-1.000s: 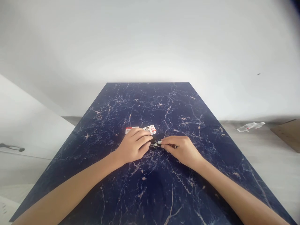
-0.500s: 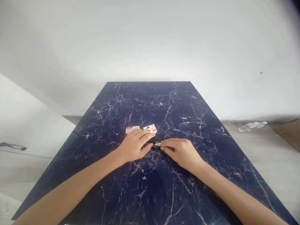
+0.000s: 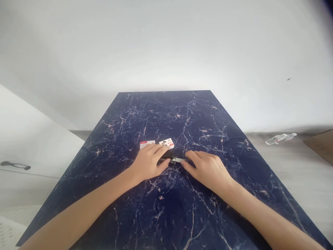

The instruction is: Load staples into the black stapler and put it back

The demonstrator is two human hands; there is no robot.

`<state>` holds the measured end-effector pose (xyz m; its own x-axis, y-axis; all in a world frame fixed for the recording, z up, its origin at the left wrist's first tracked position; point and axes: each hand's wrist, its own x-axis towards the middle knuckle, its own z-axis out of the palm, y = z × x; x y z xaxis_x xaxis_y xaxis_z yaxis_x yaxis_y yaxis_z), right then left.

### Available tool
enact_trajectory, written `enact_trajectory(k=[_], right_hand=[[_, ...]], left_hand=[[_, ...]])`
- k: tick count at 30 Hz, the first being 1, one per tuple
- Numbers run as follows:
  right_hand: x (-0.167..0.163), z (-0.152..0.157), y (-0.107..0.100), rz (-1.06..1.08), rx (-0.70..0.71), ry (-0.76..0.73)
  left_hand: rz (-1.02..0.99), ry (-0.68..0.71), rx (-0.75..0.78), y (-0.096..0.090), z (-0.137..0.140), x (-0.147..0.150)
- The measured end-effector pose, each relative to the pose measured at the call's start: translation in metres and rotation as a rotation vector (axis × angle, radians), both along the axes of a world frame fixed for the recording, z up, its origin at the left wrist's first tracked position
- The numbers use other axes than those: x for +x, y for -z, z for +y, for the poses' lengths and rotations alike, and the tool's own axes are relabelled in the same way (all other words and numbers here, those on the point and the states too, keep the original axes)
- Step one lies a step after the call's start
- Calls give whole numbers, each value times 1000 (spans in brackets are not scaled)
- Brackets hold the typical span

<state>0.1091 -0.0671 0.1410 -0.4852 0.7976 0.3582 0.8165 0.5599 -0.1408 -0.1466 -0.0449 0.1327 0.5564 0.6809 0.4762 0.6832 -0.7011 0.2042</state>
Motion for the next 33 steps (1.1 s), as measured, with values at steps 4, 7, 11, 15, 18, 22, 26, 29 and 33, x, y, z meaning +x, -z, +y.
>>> enact_trajectory(k=[4,7,11,15,18,22,26,29,33], right_hand=[[-8,-12,3,-86,-57,26],[-16,-20,9,-78,-70,-16],[-31,-27,14,-172,64,-46],[-43,-31,16,-259,84,-209],[-45,-29,17,-234,31,-263],[-41,-21,19,-164,-39,-246],[-38,-10,22,-63,-64,-126],[-33,-4,22,9,-82,-122],[-27,0,20,156,-148,-138]], left_hand=[[32,-49,-5,2,1,0],[49,-33,-49,3,2,-2],[58,-5,-84,2,3,-5],[53,16,-108,2,3,-4],[42,3,-126,2,3,-4],[34,-55,-113,4,4,-3],[-40,-234,-173,-5,0,3],[-85,-161,-282,-22,-12,10],[39,38,-391,-45,-28,4]])
